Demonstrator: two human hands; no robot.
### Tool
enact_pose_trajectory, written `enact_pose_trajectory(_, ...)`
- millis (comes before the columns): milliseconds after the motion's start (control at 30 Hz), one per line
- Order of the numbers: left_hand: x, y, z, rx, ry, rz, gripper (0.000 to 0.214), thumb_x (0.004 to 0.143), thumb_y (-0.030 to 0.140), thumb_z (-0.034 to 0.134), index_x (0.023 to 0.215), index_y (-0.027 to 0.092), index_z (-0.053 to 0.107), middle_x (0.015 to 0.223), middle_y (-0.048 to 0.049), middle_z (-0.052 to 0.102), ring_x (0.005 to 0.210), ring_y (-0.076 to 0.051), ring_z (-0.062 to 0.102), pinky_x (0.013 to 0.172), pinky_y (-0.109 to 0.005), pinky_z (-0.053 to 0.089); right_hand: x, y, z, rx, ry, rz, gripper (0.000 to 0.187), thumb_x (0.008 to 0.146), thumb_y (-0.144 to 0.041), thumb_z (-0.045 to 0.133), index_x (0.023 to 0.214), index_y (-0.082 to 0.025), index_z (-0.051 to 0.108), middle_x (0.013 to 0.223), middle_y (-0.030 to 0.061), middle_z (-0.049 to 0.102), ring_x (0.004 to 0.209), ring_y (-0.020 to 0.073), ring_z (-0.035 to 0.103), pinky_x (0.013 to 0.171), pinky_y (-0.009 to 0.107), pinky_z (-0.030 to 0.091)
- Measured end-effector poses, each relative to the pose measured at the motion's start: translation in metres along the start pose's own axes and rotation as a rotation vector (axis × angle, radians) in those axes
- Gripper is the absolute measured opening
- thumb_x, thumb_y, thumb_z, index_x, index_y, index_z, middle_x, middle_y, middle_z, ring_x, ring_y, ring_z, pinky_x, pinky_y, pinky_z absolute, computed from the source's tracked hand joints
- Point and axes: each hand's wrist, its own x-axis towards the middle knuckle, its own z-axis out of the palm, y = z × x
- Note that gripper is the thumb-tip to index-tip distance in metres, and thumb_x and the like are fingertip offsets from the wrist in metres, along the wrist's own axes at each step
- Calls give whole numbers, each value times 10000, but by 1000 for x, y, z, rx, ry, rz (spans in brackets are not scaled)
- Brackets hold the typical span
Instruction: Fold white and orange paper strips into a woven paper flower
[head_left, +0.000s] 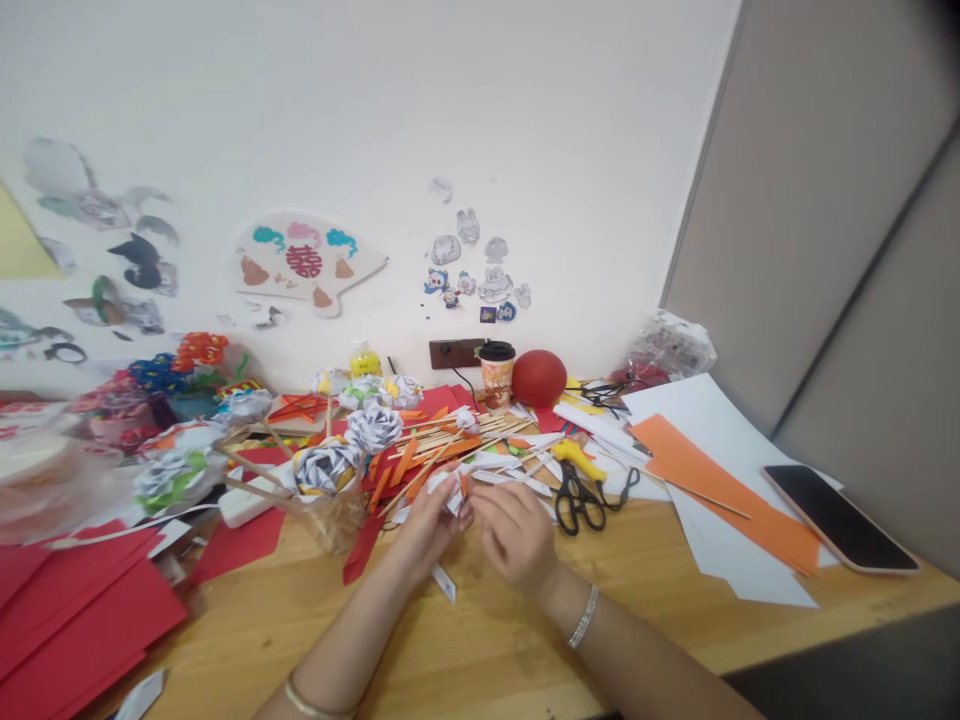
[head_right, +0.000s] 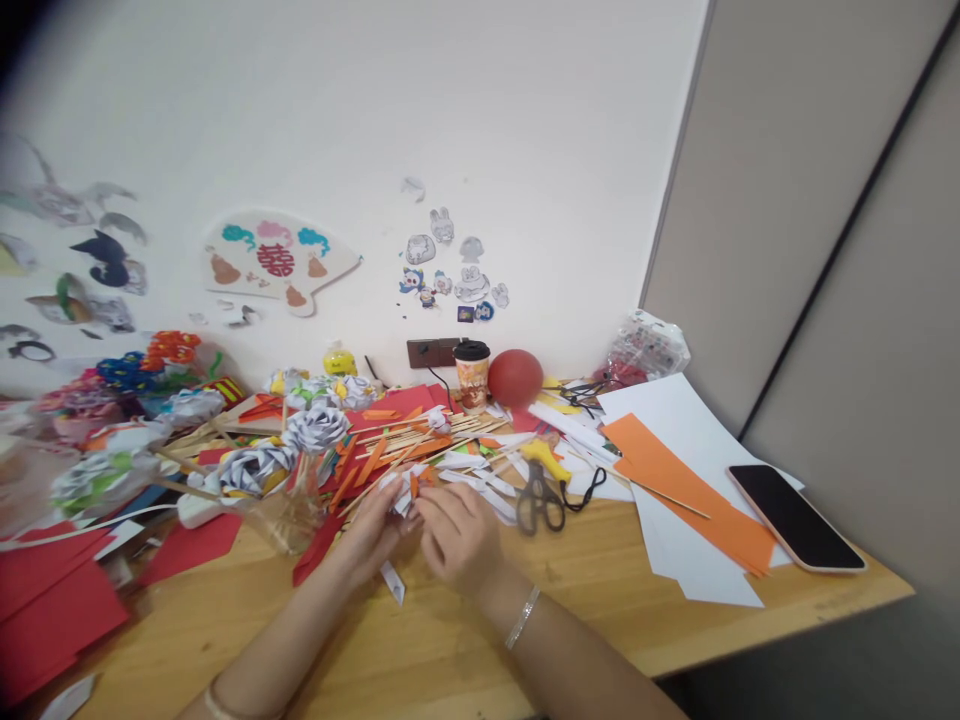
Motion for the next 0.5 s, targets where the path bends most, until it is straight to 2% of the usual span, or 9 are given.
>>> enact_pose_trajectory(100, -1, 0, -2, 3, -134, -55, 158, 731, 272, 559, 820, 148, 520, 622, 21, 511, 456, -53, 420, 399, -159, 310, 5, 6, -2, 56, 86, 242, 286, 789, -150, 421, 1048, -170, 541, 996, 85, 595, 956, 202, 514, 838, 384, 412)
enact_pose_trajectory(167, 0, -1, -5, 10, -154, -102, 163, 737, 282, 540, 821, 144, 520, 646, 11, 515, 448, -50, 410, 385, -159, 291, 10, 10, -1, 154, 48, 349, 261, 807, -192, 443, 1048, -185, 543, 1005, 80, 590, 975, 197, 506, 851, 373, 403)
enact_pose_trajectory(267, 0, -6, -10, 48, -148, -187, 203, 731, 337, 530, 807, 149, 526, 633, 9, 514, 425, -53, 403, 370, -166, 285, 14, 17, 3, 349, -72, 377, 188, 814, -237, 481, 964, -213, 591, 957, 53, 612, 935, 177, 528, 831, 339, 413)
enact_pose_trajectory(400, 0, -10, -14, 165, -181, -262, 323, 761, 455, 450, 838, 154, 538, 591, 1, 519, 457, -98, 468, 402, -203, 350, 11, 25, 8, 493, -67, 482, 133, 791, -259, 524, 866, -185, 605, 886, 50, 617, 873, 169, 550, 793, 313, 427)
enact_pose_trajectory(500, 2, -9, -14, 303, -122, -215, 341, 747, 472, 470, 905, 173, 521, 584, 15, 519, 505, -123, 507, 438, -219, 389, 9, 26, 8, 549, -89, 560, 117, 777, -257, 535, 836, -172, 590, 843, 40, 610, 819, 157, 562, 748, 283, 440)
